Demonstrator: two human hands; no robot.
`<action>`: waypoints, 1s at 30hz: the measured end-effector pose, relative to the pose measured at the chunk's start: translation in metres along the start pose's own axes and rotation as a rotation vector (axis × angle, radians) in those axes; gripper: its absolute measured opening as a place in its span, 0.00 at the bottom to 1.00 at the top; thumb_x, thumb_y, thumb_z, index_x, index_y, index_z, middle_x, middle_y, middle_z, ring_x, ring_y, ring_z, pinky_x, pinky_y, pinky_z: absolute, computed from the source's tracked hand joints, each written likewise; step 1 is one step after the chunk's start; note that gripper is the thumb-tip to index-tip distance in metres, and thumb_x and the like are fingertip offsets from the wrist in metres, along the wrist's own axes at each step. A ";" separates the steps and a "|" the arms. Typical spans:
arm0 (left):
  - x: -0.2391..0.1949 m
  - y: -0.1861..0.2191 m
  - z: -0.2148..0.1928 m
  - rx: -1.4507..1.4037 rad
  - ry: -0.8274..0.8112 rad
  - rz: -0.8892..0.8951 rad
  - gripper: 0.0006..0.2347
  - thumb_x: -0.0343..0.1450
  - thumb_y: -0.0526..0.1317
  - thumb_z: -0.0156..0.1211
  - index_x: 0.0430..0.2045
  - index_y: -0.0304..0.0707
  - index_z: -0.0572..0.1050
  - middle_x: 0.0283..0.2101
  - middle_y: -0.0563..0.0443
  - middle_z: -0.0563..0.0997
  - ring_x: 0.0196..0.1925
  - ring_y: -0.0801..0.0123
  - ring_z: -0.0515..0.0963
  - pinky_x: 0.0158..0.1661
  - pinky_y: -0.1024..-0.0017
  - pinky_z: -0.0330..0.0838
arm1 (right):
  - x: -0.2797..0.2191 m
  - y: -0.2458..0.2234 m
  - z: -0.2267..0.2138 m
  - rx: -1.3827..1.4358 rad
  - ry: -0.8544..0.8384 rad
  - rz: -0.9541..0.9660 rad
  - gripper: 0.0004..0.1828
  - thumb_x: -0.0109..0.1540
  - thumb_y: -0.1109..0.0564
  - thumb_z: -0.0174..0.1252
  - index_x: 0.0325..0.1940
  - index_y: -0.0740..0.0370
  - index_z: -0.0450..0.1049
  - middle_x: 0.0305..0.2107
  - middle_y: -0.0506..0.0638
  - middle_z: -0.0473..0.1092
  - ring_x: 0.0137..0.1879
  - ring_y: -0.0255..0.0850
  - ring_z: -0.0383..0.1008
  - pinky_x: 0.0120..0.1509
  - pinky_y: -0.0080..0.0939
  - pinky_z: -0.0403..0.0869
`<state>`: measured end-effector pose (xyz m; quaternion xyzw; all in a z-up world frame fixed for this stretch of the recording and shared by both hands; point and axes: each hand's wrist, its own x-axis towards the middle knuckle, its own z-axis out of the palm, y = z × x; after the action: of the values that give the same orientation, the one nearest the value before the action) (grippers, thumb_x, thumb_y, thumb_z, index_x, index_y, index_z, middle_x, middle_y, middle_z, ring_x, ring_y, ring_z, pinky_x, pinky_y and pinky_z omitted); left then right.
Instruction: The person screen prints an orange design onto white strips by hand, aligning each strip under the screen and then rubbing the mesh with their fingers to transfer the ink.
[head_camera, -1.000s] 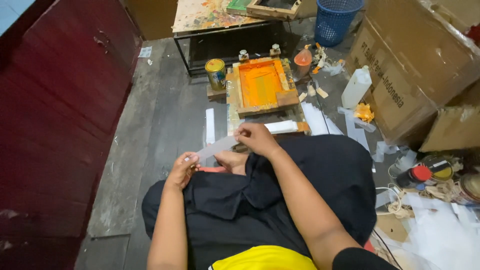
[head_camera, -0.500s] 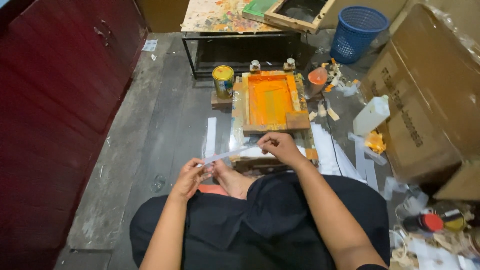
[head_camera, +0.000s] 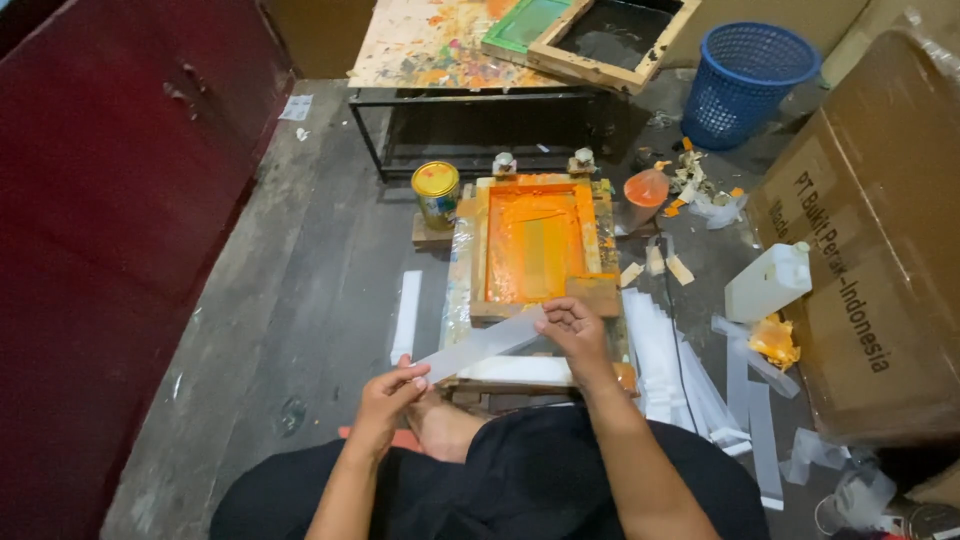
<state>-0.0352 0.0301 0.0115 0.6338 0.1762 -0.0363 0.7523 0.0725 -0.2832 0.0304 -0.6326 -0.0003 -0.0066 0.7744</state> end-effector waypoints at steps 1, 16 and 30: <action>0.004 0.001 0.007 0.002 -0.004 0.000 0.14 0.65 0.32 0.67 0.44 0.26 0.84 0.64 0.37 0.77 0.43 0.61 0.86 0.49 0.73 0.79 | 0.000 -0.003 -0.001 0.001 0.004 -0.001 0.17 0.53 0.64 0.72 0.45 0.62 0.78 0.34 0.49 0.75 0.41 0.35 0.74 0.50 0.30 0.75; 0.007 0.018 0.070 0.109 0.050 0.041 0.08 0.66 0.31 0.71 0.37 0.33 0.85 0.38 0.44 0.84 0.38 0.65 0.86 0.46 0.76 0.80 | -0.010 0.030 0.012 0.390 -0.106 0.221 0.19 0.61 0.57 0.63 0.55 0.64 0.77 0.47 0.54 0.77 0.56 0.46 0.76 0.59 0.44 0.75; -0.017 0.010 0.101 -0.104 -0.035 0.129 0.07 0.67 0.26 0.69 0.30 0.33 0.76 0.31 0.42 0.84 0.37 0.66 0.86 0.47 0.75 0.80 | -0.047 -0.008 0.047 -0.113 -0.369 0.235 0.19 0.59 0.52 0.65 0.52 0.59 0.82 0.37 0.49 0.80 0.44 0.36 0.79 0.53 0.34 0.75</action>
<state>-0.0262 -0.0682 0.0398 0.6033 0.1232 0.0103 0.7879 0.0257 -0.2386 0.0476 -0.6610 -0.0677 0.1996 0.7202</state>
